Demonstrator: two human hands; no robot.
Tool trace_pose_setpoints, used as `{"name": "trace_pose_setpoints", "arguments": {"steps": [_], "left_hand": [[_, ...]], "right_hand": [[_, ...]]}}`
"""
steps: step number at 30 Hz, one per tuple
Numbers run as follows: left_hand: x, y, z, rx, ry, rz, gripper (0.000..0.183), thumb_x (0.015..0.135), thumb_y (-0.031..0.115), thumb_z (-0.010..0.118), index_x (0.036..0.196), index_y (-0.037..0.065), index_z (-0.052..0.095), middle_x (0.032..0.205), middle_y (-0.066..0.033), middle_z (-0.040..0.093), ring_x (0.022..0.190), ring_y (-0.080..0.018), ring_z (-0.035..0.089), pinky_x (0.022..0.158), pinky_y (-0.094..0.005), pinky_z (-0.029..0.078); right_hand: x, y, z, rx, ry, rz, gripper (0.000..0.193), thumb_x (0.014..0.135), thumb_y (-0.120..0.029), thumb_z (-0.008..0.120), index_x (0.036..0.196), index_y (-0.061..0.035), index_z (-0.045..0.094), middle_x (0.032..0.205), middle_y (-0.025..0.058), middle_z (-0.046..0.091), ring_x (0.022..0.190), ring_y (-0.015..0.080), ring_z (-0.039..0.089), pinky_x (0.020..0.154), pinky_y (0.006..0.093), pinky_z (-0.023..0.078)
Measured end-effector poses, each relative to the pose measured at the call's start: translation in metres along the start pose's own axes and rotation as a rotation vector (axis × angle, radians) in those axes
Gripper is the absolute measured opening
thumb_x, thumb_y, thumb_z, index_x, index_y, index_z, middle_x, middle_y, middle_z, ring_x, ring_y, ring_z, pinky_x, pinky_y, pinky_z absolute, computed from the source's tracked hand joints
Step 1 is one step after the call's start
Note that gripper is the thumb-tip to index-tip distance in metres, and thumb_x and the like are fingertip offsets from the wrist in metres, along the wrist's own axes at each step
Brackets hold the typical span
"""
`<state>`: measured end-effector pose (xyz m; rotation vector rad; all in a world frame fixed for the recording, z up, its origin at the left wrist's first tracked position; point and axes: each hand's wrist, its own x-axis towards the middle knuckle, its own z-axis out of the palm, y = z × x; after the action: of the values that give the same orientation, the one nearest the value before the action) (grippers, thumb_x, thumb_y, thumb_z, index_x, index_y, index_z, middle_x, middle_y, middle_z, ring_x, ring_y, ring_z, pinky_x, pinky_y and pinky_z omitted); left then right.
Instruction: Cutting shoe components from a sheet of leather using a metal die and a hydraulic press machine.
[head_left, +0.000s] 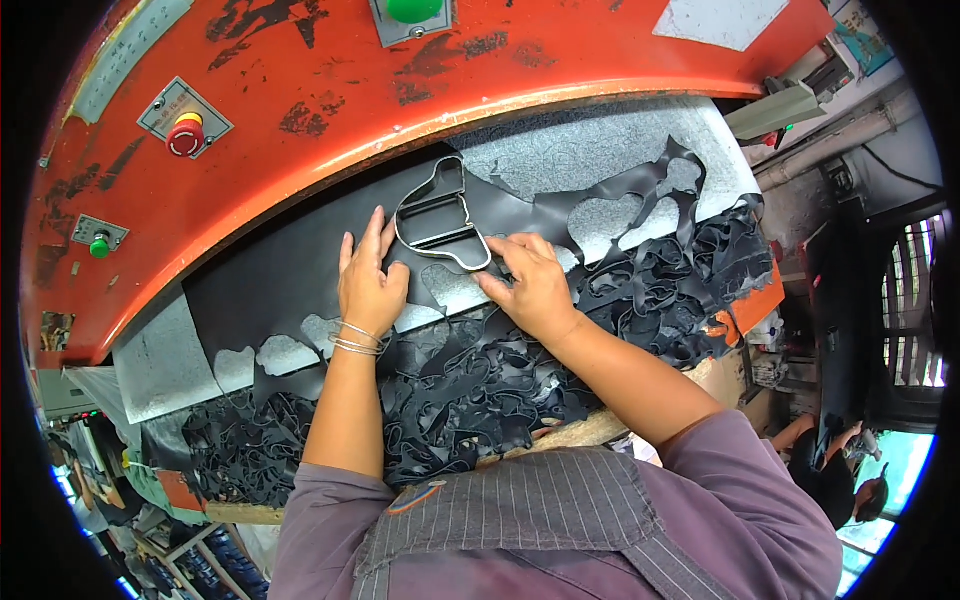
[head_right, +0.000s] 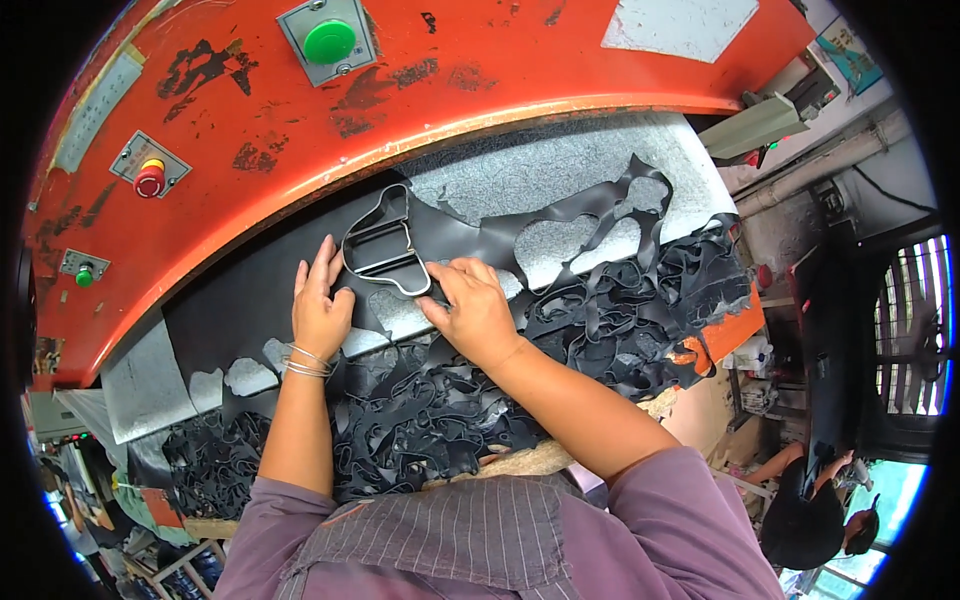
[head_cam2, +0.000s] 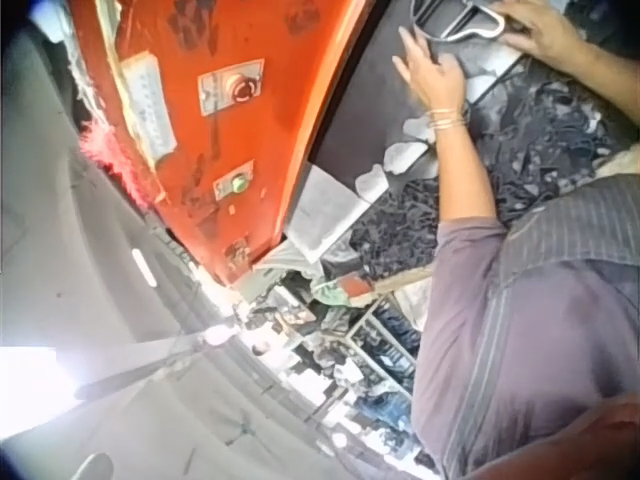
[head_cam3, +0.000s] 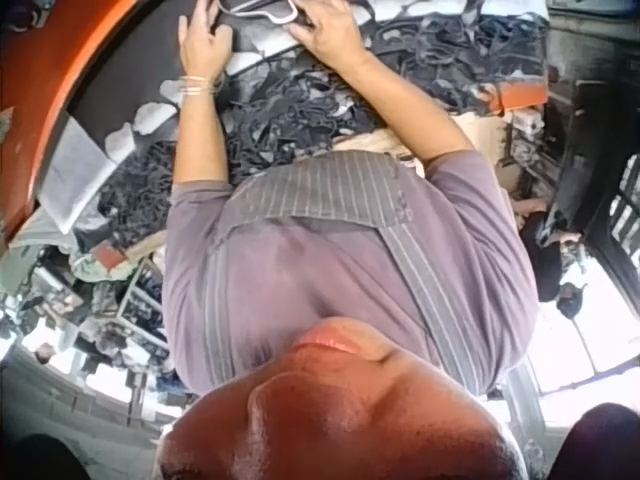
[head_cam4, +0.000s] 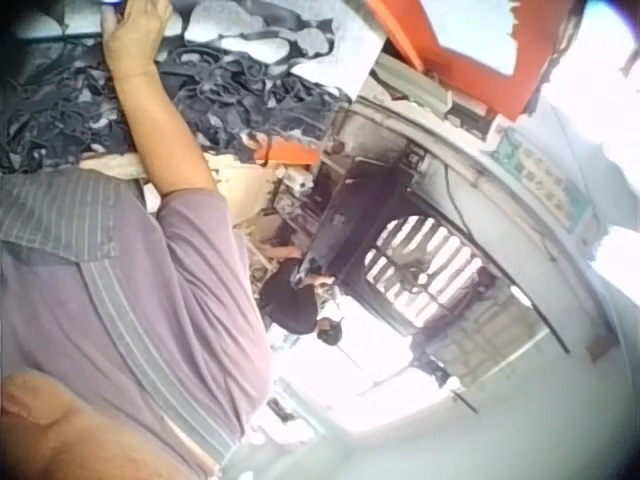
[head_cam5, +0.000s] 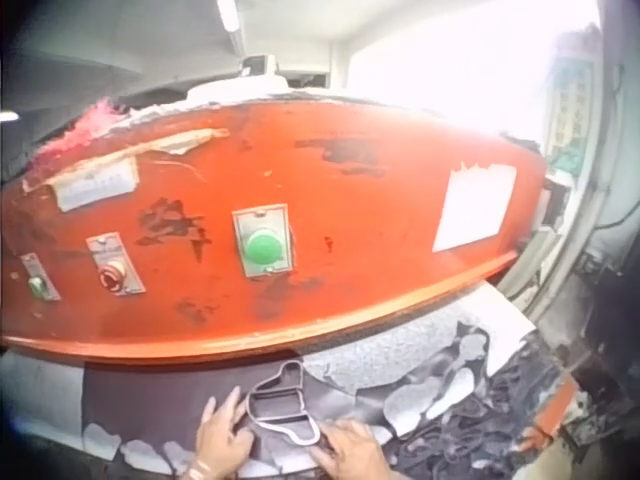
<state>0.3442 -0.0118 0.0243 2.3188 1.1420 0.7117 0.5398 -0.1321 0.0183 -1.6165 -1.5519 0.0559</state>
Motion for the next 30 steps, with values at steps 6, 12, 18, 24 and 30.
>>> {"name": "trace_pose_setpoints", "arguments": {"steps": [6,12,18,24,30], "left_hand": [[0.006,0.002,0.003,-0.048,-0.031,-0.043,0.067,0.077,0.011,0.05,0.142,0.002,0.037,0.126,-0.0076,0.063,0.068,-0.0183,0.065,0.117,-0.0442,0.021],[-0.015,-0.02,-0.02,-0.058,-0.109,-0.014,0.071,0.078,0.013,0.056,0.145,0.002,0.033,0.138,-0.0139,0.053,0.095,-0.0305,0.062,0.118,-0.0443,0.016],[-0.051,-0.036,-0.129,-0.311,0.36,-0.166,0.024,0.095,0.02,0.058,0.108,0.001,0.064,0.093,-0.0092,0.068,0.079,-0.0103,0.059,0.079,-0.028,0.048],[-0.059,-0.057,-0.264,0.003,1.191,0.112,0.03,0.102,0.021,0.046,0.081,0.002,0.055,0.078,-0.0004,0.058,0.072,-0.01,0.049,0.069,-0.0294,0.044],[-0.098,-0.028,-0.285,-0.075,0.682,-0.111,0.031,0.102,0.019,0.047,0.074,0.005,0.045,0.067,0.0023,0.038,0.063,-0.0075,0.035,0.057,-0.0249,0.032]], "right_hand": [[-0.001,0.004,0.003,-0.036,0.007,0.026,0.045,0.07,-0.017,0.078,0.111,-0.002,0.064,0.095,0.0145,0.062,0.093,0.0313,0.059,0.084,0.0397,0.047],[-0.007,-0.03,0.004,-0.032,-0.064,0.085,0.06,0.069,-0.023,0.081,0.12,-0.0021,0.059,0.103,0.0162,0.063,0.099,0.0338,0.057,0.087,0.0408,0.047],[-0.003,-0.056,-0.033,0.107,0.091,0.272,0.07,0.075,-0.031,0.081,0.13,0.0,0.05,0.111,0.0187,0.059,0.096,0.0297,0.059,0.085,0.0403,0.049],[0.101,-0.139,-0.061,0.487,0.441,0.008,0.038,0.082,-0.011,0.076,0.109,0.0004,0.051,0.085,0.0067,0.059,0.07,0.0123,0.056,0.063,0.0258,0.048],[0.084,-0.151,-0.07,0.494,0.353,0.208,0.029,0.085,-0.015,0.074,0.099,-0.0009,0.052,0.07,0.0029,0.055,0.061,0.0084,0.05,0.055,0.0247,0.044]]}}
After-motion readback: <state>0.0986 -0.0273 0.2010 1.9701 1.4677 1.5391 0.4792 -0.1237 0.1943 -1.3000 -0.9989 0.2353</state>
